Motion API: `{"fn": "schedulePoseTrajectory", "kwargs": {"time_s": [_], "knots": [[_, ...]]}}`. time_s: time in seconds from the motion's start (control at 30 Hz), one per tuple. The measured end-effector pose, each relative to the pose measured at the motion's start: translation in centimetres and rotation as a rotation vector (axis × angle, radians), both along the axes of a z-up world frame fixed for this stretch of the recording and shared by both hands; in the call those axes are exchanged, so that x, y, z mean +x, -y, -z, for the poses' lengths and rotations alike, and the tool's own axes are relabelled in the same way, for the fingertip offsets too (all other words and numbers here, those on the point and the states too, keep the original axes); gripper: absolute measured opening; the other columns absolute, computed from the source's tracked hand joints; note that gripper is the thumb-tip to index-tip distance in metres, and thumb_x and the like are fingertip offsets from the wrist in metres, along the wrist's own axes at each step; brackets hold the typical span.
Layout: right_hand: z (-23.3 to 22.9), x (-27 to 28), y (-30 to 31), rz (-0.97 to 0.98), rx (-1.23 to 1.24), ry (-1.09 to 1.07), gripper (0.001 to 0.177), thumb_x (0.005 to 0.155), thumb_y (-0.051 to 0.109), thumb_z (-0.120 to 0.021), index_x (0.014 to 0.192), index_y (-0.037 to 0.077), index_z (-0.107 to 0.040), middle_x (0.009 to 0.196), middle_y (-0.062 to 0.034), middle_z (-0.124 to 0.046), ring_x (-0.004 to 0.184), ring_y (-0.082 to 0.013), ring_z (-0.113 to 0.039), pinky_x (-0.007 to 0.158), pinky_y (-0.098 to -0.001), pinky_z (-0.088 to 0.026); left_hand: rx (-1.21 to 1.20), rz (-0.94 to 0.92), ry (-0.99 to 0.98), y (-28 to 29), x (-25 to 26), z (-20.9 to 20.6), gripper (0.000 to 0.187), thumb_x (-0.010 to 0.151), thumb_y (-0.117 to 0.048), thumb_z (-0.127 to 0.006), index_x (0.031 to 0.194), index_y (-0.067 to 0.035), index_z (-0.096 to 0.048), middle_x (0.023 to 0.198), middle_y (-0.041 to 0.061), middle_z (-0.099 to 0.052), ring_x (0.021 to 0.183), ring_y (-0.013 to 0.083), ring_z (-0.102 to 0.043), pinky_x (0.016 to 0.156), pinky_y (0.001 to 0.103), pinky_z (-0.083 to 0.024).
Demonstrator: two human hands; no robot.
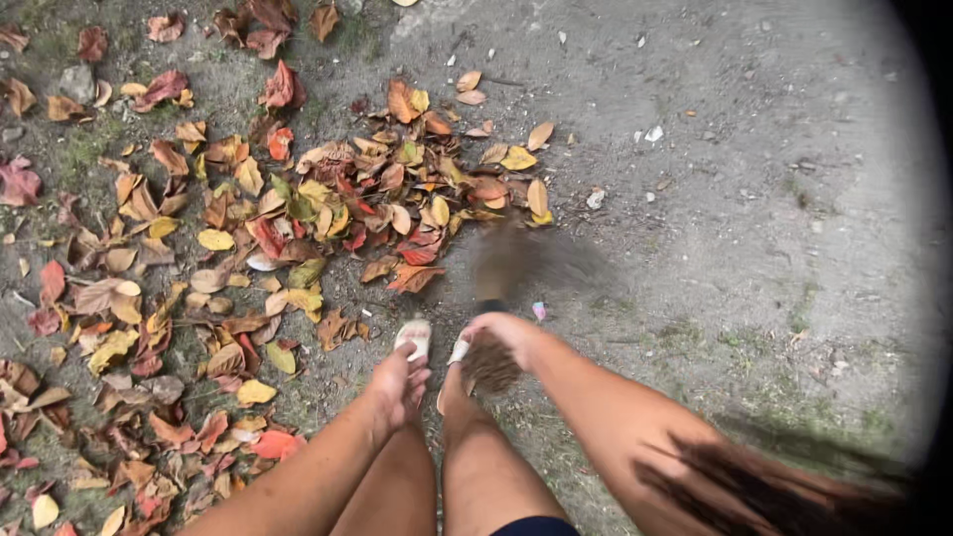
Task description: The person sweeps fallen leaves into a pile on the ground using a short hand broom.
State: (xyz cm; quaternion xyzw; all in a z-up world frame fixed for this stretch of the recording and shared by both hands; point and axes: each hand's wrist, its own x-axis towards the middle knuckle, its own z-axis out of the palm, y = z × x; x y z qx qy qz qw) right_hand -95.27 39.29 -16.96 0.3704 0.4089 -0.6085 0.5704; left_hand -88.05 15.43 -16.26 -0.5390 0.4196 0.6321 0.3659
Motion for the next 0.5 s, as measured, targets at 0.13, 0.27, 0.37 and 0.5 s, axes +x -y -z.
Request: {"fn": "schedulePoseTrajectory", "kwargs": {"time_s": [0.13,0.27,0.37,0.5], "knots": [[-1.1,-1.4,7.3,-0.267,-0.228,0.025,0.035,0.078,0.033,-0.073,0.101,0.008,-0.067,0.086,-0.0105,-0.069,0.064,-0.0236,-0.065,0.06,-0.0396,-0.055,-0.053,-0.017,0.03,3.3,-0.1,1.6,0.05,0.105,-0.051,-0.037,0.14,-0.019,-0.053,0.124,-0.002,-0.066,0.099,0.0126,-0.062,0.085,0.032,-0.046],[-5.8,-2.7,4.4,-0.5,-0.4,-0.282,0.068,0.075,0.016,-0.075,0.137,0.014,-0.049,0.109,-0.0098,-0.064,0.09,-0.0226,-0.066,0.077,-0.0398,-0.058,-0.074,-0.113,0.019,2.1,-0.3,2.2,0.072,0.109,-0.065,-0.025,0.141,-0.007,-0.053,0.127,0.006,-0.066,0.099,0.0193,-0.06,0.082,0.037,-0.042],[-10.3,-2.1,-1.2,-0.332,-0.189,-0.484,0.086,0.077,0.015,-0.079,0.155,0.014,-0.041,0.135,-0.0047,-0.065,0.115,-0.0164,-0.065,0.096,-0.0345,-0.055,0.099,0.041,-0.076,0.8,-2.4,0.1,0.07,0.106,-0.066,-0.025,0.138,-0.012,-0.056,0.126,0.002,-0.069,0.103,0.015,-0.062,0.086,0.034,-0.043],[-14.8,-2.6,-11.6,0.077,0.306,-0.095,0.05,0.078,0.032,-0.082,0.117,0.005,-0.065,0.091,-0.012,-0.067,0.077,-0.0277,-0.063,0.069,-0.042,-0.054,0.176,0.305,-0.053,0.1,-6.0,-1.5,0.052,0.104,-0.053,-0.036,0.132,-0.02,-0.064,0.122,-0.006,-0.073,0.102,0.0116,-0.062,0.089,0.033,-0.044]]}}
